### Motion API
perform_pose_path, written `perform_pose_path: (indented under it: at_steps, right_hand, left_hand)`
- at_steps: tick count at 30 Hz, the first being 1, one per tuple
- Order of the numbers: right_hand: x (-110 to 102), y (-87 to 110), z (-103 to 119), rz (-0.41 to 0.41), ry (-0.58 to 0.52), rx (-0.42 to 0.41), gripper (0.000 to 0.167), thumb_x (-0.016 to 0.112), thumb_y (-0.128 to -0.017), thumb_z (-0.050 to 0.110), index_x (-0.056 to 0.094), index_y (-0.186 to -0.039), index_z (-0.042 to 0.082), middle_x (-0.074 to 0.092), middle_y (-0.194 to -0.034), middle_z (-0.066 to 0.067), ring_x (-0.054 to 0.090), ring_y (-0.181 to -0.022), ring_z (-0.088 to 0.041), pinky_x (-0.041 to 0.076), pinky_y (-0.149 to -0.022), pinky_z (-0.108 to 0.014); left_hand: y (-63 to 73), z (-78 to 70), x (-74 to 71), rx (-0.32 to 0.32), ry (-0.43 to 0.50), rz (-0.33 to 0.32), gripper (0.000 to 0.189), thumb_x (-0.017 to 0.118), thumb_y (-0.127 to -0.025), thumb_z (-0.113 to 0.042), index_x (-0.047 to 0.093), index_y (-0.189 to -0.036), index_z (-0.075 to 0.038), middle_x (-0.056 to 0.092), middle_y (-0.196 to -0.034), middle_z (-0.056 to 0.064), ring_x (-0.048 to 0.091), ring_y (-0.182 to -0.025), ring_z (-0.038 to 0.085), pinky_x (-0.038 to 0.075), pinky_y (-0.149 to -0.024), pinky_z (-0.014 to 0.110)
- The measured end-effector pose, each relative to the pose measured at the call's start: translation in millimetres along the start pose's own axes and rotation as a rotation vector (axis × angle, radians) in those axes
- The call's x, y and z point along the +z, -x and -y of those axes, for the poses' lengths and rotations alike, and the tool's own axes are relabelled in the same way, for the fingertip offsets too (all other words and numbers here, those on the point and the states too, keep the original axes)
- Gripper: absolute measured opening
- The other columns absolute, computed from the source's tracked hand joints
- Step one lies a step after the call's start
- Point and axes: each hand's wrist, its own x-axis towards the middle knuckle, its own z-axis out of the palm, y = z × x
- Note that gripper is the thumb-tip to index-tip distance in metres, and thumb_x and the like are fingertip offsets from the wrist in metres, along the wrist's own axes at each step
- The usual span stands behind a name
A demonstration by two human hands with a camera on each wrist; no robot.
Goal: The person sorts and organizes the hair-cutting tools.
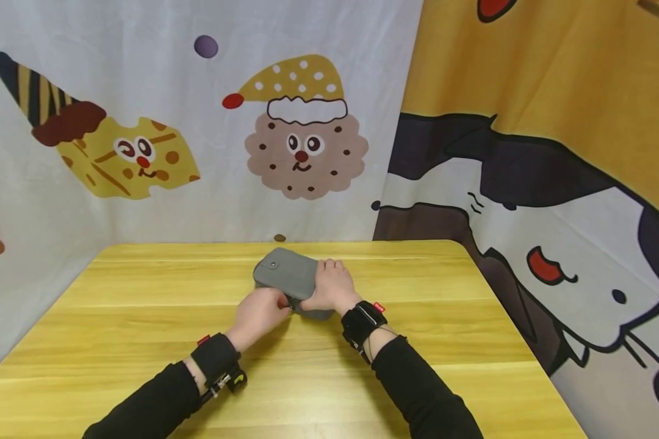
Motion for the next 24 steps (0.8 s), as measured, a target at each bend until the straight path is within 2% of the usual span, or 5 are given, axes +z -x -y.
perform_pose_path:
  at_steps: [6, 13, 21, 24]
  right_hand:
    - [-1.1, -0.2, 0.3, 0.004, -0.001, 0.000, 0.112, 0.078, -0.070, 0.064, 0.038, -0.145, -0.009, 0.047, -0.138, -0.026, 0.046, -0.125, -0.039, 0.041, -0.107, -0.046]
    - [-0.2, -0.5, 0.2, -0.001, 0.000, 0.004, 0.111, 0.078, -0.070, 0.063, 0.039, -0.145, -0.009, 0.048, -0.137, -0.025, 0.046, -0.125, -0.039, 0.042, -0.106, -0.046]
    - [0.5, -0.1, 0.1, 0.003, -0.011, 0.000, 0.112, 0.078, -0.071, 0.063, 0.038, -0.146, -0.009, 0.047, -0.138, -0.025, 0.045, -0.126, -0.039, 0.040, -0.108, -0.046]
    - [0.8, -0.3, -0.4, 0.002, -0.012, 0.003, 0.112, 0.078, -0.071, 0.064, 0.037, -0.146, -0.009, 0.046, -0.139, -0.025, 0.044, -0.127, -0.039, 0.039, -0.109, -0.046]
  left_hand:
    - [-1.8, -4.6, -0.4, -0.010, -0.027, 0.021, 0.027, 0.078, -0.082, -0.017, 0.064, -0.060, -0.020, 0.055, -0.057, -0.009, 0.048, -0.049, 0.010, 0.039, -0.044, 0.025]
    - [-3.7, -3.6, 2.0, 0.002, -0.061, 0.011, 0.027, 0.075, -0.083, -0.013, 0.064, -0.060, -0.020, 0.055, -0.058, -0.008, 0.047, -0.050, 0.010, 0.038, -0.045, 0.025]
    - [0.2, 1.3, 1.4, 0.024, 0.012, -0.025, 0.032, 0.069, -0.082, -0.005, 0.056, -0.056, -0.018, 0.044, -0.052, -0.006, 0.038, -0.047, 0.011, 0.026, -0.045, 0.024]
    - [1.9, 3.6, 2.7, 0.014, 0.067, -0.043, 0.028, 0.067, -0.084, -0.004, 0.057, -0.061, -0.017, 0.046, -0.056, -0.006, 0.041, -0.049, 0.011, 0.029, -0.047, 0.024]
